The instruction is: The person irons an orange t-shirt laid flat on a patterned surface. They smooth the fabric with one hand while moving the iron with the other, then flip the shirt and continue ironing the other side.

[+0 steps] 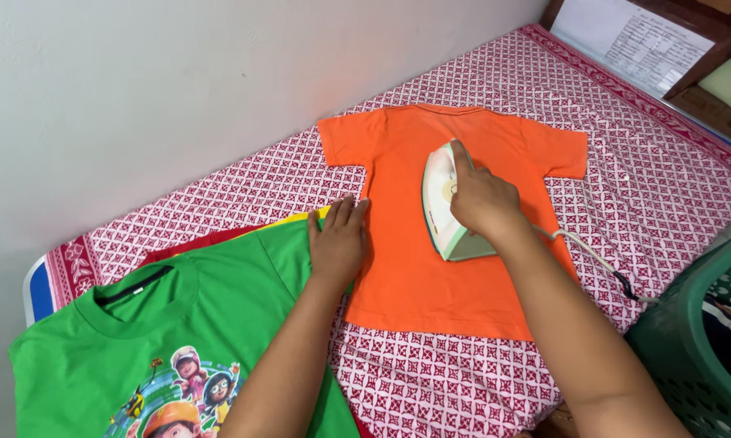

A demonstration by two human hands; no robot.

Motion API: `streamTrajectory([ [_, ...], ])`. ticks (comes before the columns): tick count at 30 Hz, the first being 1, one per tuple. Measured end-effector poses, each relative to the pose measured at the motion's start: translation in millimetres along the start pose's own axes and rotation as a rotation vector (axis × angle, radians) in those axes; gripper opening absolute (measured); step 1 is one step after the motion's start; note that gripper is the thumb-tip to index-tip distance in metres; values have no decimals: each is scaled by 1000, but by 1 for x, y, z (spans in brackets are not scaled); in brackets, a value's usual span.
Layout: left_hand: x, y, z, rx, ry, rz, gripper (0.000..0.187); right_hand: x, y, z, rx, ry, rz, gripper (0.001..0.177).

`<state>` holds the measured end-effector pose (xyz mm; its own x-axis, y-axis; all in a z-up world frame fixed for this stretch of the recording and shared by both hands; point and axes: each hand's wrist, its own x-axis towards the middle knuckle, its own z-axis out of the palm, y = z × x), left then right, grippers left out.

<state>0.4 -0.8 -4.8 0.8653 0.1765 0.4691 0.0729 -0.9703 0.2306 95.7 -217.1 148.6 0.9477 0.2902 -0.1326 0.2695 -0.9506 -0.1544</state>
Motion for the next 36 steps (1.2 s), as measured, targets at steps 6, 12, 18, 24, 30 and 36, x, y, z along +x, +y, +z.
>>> streamTrajectory([
  [6,1,-1,-1,0,-31,2,51,51,-4,-9,76,19,6,86],
  [12,3,0,0,38,3,17,50,70,-5,-11,67,27,1,88],
  [18,2,-1,0,40,3,18,48,40,0,-3,49,-20,15,89],
  [24,2,0,-5,35,-1,28,47,-18,12,8,3,-14,-36,92],
  [30,8,14,-16,58,106,17,46,-46,18,13,4,18,-37,91],
  [36,3,39,-22,-26,115,129,49,1,18,15,23,63,-33,89],
])
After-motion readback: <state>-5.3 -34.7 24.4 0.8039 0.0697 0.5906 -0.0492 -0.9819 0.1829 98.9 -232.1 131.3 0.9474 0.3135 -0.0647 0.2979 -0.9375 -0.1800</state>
